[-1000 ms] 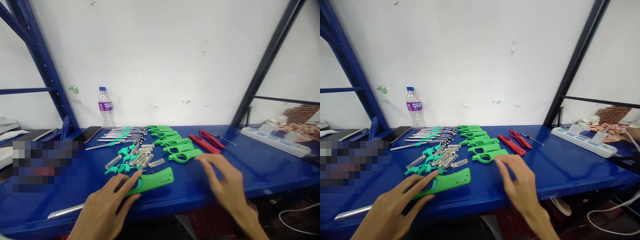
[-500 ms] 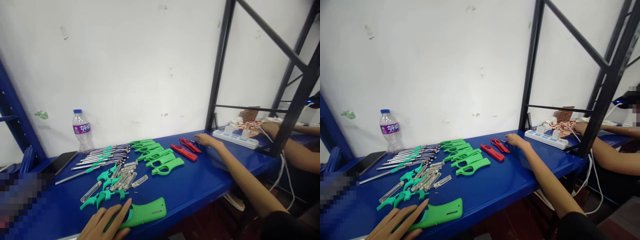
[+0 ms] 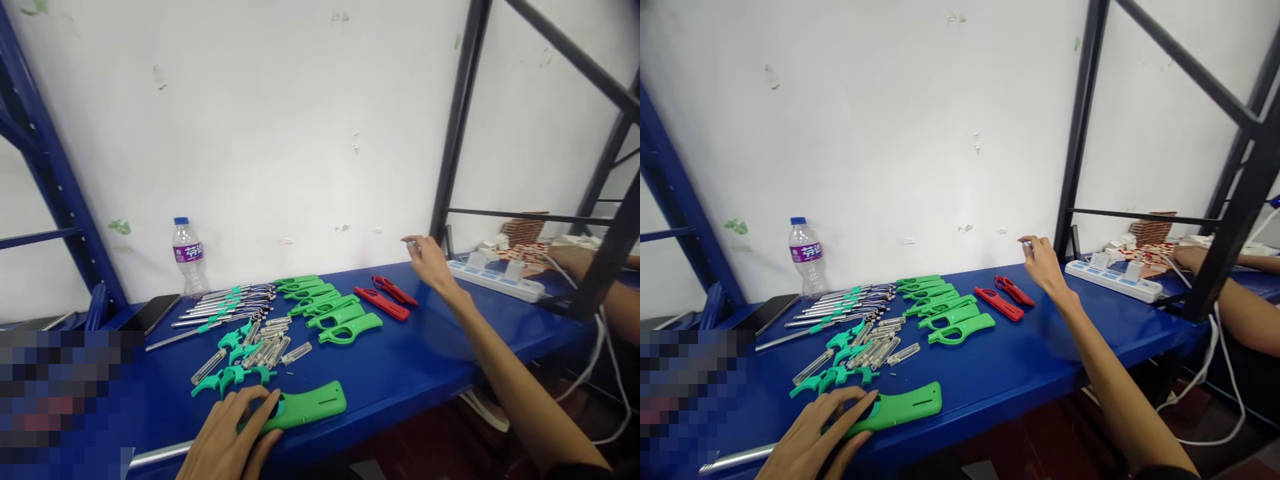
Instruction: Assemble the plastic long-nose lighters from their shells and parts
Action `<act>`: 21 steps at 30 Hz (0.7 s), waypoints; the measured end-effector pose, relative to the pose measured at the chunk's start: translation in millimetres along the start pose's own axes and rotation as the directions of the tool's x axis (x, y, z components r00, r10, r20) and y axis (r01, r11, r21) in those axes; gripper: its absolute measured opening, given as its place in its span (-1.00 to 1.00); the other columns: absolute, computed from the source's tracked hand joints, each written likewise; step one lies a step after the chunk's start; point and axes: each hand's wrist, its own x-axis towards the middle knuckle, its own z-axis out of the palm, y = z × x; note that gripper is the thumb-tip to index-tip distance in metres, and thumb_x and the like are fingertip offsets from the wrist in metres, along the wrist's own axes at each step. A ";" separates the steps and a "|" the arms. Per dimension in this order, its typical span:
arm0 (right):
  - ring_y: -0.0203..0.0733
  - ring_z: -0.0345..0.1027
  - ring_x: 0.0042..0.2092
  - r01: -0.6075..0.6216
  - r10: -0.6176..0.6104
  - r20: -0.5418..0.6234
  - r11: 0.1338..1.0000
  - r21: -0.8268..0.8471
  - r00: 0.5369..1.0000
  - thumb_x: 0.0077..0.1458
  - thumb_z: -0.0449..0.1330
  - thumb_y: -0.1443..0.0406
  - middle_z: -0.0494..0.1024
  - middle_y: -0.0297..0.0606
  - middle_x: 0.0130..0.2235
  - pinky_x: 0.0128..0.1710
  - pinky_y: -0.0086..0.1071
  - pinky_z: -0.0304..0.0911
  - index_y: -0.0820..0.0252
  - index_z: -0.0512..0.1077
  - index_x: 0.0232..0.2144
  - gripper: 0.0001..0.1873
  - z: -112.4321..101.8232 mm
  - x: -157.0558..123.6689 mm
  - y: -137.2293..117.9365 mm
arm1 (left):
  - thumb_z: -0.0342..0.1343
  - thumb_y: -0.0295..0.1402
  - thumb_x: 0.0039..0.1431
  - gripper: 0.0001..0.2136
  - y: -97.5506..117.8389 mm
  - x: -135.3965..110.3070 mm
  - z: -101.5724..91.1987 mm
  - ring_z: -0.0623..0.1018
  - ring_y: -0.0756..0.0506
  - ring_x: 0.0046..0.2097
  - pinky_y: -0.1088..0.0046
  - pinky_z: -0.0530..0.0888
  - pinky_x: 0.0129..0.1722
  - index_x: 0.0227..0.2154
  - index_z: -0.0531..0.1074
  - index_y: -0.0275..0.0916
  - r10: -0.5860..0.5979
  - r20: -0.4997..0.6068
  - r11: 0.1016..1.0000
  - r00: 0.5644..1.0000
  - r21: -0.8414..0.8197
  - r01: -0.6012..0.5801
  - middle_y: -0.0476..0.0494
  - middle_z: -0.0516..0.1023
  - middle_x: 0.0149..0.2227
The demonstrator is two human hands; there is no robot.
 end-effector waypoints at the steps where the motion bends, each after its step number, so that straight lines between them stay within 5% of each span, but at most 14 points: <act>1: 0.03 0.46 0.08 0.049 -0.048 -0.004 0.998 0.050 0.999 0.50 0.11 0.18 0.51 0.01 0.15 0.13 0.03 0.38 0.22 0.43 0.20 -0.65 -4.0 -9.0 -20.8 | -0.02 -0.08 0.53 -0.64 1.8 0.0 -1.6 0.71 -0.16 0.00 0.34 0.68 0.00 0.25 0.46 0.06 -0.015 0.016 1.000 1.000 -0.010 0.016 -0.09 0.66 0.04; 4: -0.06 0.50 -0.07 0.263 -0.302 0.136 0.933 0.246 0.944 0.48 0.14 0.11 0.61 -0.08 -0.03 0.00 -0.19 0.36 0.17 0.56 0.03 -0.68 -5.2 -48.1 -93.3 | -0.01 -0.12 0.53 -0.66 6.0 0.2 -6.2 0.71 -0.17 -0.01 0.31 0.69 0.00 0.21 0.49 0.02 -0.034 0.041 0.997 0.999 -0.064 0.036 -0.11 0.65 0.03; 8: -0.24 0.53 -0.23 0.437 -0.659 0.382 0.732 0.523 0.648 0.26 0.42 0.13 0.67 -0.39 -0.24 -0.24 -0.44 0.28 -0.01 0.68 -0.18 -0.86 9.6 -87.6 -173.0 | 0.02 -0.16 0.51 -0.69 7.0 -0.2 -8.2 0.71 -0.17 -0.02 0.33 0.70 -0.04 0.19 0.51 0.02 -0.067 0.058 0.989 0.996 -0.125 0.073 -0.11 0.65 0.02; 11: -0.21 0.51 -0.25 0.427 -0.726 0.447 0.676 0.600 0.522 0.24 0.44 0.14 0.67 -0.35 -0.26 -0.28 -0.42 0.23 0.04 0.70 -0.17 -0.83 23.2 -91.5 -197.9 | 0.05 -0.15 0.50 -0.69 5.4 -0.6 -7.4 0.70 -0.19 -0.02 0.31 0.70 -0.04 0.18 0.52 0.03 -0.094 0.076 0.982 0.993 -0.155 0.105 -0.12 0.64 0.03; 14: -0.20 0.49 -0.25 0.392 -0.727 0.484 0.677 0.623 0.487 0.22 0.46 0.16 0.64 -0.34 -0.28 -0.28 -0.40 0.19 0.07 0.70 -0.22 -0.85 33.8 -87.8 -202.2 | 0.02 -0.15 0.51 -0.68 4.5 0.3 -7.8 0.70 -0.21 -0.07 0.25 0.71 -0.10 0.17 0.54 0.01 -0.134 0.076 0.975 0.988 -0.171 0.145 -0.15 0.64 -0.01; 21: -0.16 0.49 -0.23 0.324 -0.687 0.495 0.705 0.631 0.532 0.27 0.42 0.17 0.64 -0.30 -0.24 -0.26 -0.41 0.15 0.10 0.66 -0.24 -0.86 45.7 -93.8 -198.4 | -0.01 -0.14 0.53 -0.68 7.6 2.3 -10.9 0.69 -0.19 -0.07 0.26 0.70 -0.11 0.16 0.53 -0.03 -0.158 0.078 0.969 0.984 -0.180 0.170 -0.15 0.63 -0.03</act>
